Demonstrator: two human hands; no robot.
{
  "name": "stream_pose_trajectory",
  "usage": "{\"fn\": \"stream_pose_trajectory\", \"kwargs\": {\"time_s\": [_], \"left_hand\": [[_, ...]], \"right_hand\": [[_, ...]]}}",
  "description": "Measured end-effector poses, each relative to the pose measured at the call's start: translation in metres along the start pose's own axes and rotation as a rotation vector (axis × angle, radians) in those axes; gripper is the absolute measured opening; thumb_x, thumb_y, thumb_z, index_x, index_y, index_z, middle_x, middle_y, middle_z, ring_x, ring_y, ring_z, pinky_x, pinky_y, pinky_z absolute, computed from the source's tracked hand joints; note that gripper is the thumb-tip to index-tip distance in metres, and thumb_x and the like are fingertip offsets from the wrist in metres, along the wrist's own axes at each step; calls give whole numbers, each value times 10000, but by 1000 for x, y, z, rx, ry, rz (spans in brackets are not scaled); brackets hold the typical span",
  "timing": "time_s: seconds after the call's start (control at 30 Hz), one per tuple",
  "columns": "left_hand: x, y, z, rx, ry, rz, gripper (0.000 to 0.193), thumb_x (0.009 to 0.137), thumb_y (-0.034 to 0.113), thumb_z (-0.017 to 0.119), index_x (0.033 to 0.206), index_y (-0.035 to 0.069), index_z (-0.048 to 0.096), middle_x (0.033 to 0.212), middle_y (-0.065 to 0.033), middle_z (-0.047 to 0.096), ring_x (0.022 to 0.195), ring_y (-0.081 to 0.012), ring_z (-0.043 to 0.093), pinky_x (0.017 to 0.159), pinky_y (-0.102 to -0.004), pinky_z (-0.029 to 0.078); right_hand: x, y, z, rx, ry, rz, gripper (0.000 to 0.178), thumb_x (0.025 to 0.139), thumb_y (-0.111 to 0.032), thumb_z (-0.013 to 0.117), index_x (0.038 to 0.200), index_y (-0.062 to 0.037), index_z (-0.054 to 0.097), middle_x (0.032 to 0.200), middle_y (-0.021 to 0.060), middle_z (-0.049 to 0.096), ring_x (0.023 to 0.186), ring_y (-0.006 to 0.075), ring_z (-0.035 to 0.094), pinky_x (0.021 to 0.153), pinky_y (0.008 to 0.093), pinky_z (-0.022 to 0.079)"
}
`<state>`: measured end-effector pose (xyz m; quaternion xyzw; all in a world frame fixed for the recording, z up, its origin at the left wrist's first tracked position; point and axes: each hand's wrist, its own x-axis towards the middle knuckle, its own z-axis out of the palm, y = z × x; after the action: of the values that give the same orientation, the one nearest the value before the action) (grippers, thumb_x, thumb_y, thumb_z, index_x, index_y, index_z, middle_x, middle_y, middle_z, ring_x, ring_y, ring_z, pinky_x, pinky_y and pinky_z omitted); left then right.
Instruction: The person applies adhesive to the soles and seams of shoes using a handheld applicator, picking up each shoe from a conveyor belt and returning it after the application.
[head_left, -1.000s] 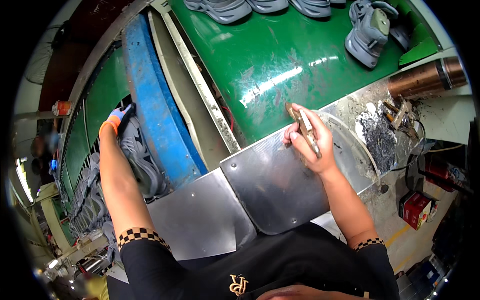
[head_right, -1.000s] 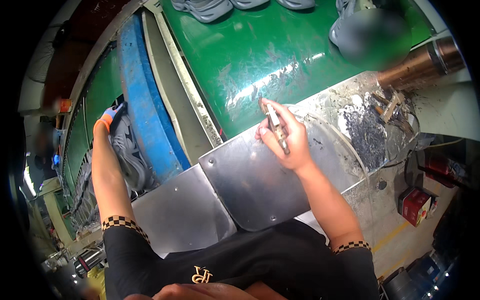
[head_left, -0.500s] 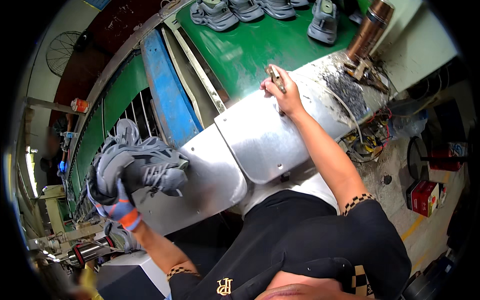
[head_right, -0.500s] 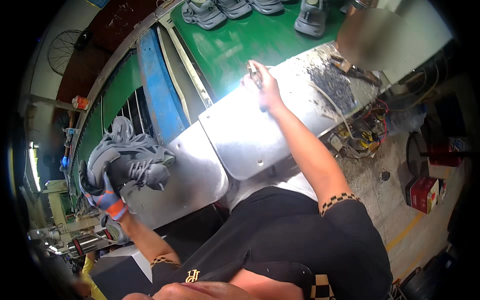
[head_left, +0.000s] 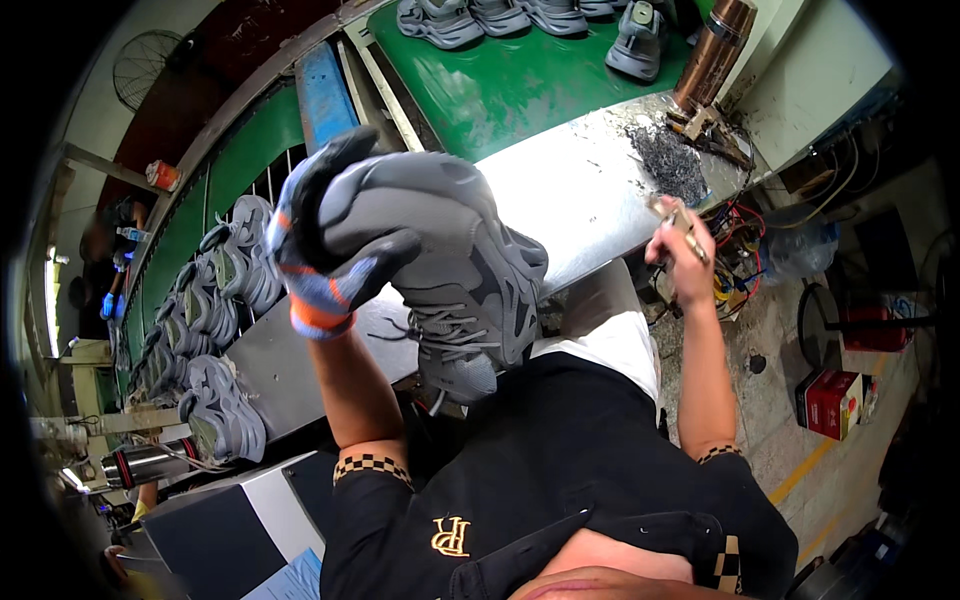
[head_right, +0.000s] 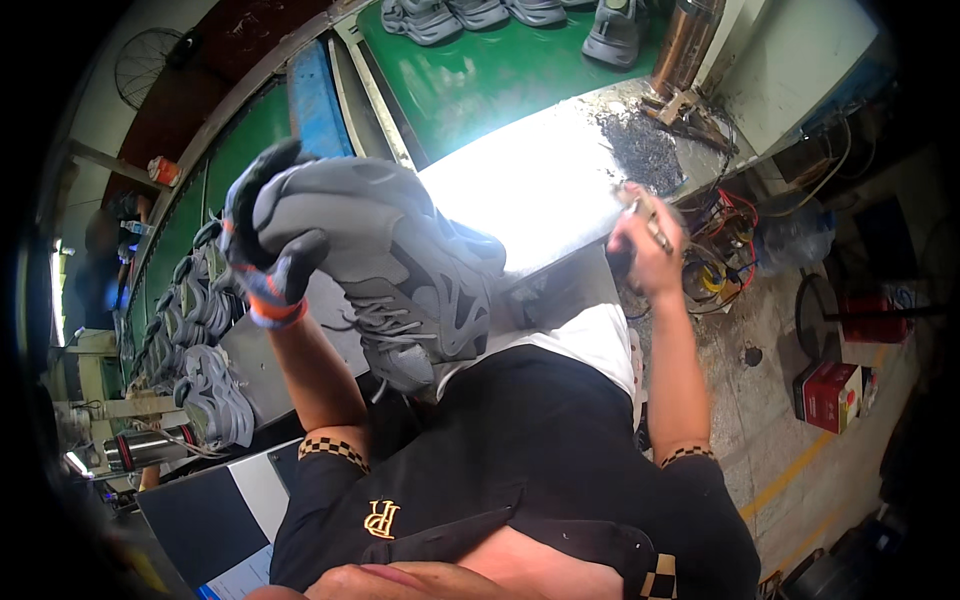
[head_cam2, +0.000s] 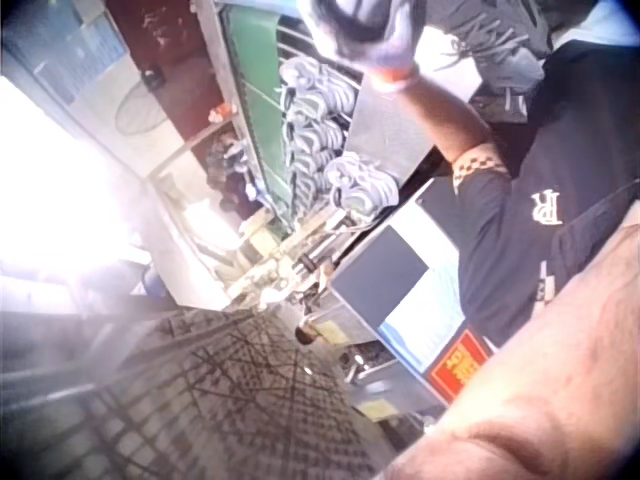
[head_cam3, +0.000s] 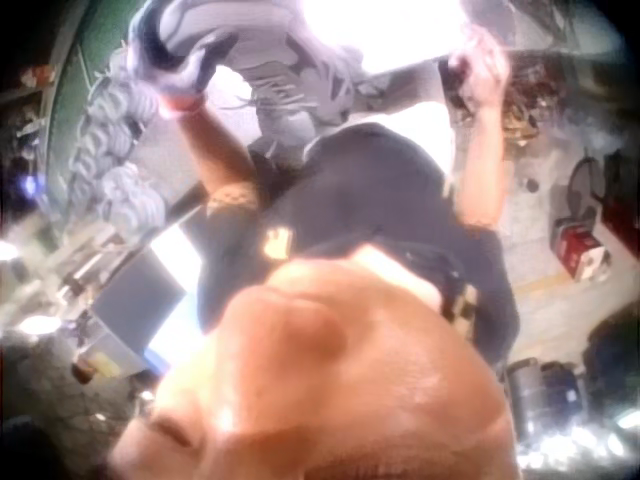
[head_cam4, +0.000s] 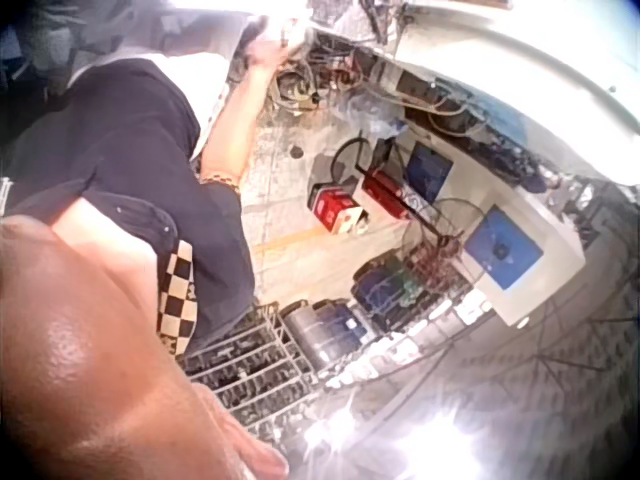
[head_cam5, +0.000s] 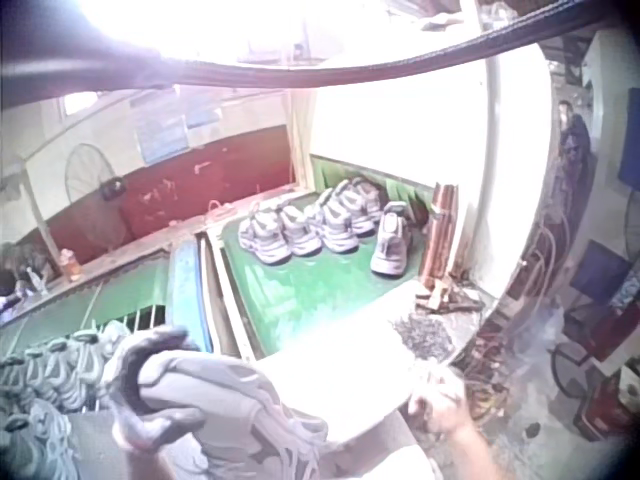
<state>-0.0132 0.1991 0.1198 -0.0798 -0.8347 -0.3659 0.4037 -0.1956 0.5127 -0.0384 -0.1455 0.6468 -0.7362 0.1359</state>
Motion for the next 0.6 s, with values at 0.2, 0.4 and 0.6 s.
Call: {"fn": "stream_pose_trajectory", "kwargs": {"time_s": [0.2, 0.4, 0.6], "left_hand": [[12, -2, 11, -100, 36, -150, 739, 646, 339, 726, 1232, -60, 516, 1130, -167, 616, 1035, -244, 604, 924, -378, 461], [24, -16, 12, -46, -12, -129, 725, 658, 331, 718, 1232, -59, 508, 1132, -166, 621, 1059, -242, 592, 942, -369, 448], [37, -32, 11, -69, -93, -185, 733, 729, 411, 696, 1248, -64, 492, 1090, -165, 647, 1060, -242, 596, 962, -370, 437]], "right_hand": [[-25, -96, 73, 88, -461, -233, 501, 863, -139, 560, 1264, 129, 426, 689, 87, 535, 595, 164, 543, 570, 279, 463], [16, -147, 128, -92, -686, -800, 425, 827, -118, 573, 1210, 63, 534, 661, 58, 595, 528, 100, 543, 522, 228, 441], [38, -135, 159, -35, -681, -741, 388, 839, -93, 561, 1211, 17, 555, 830, 54, 630, 567, 74, 504, 554, 211, 398]]}}
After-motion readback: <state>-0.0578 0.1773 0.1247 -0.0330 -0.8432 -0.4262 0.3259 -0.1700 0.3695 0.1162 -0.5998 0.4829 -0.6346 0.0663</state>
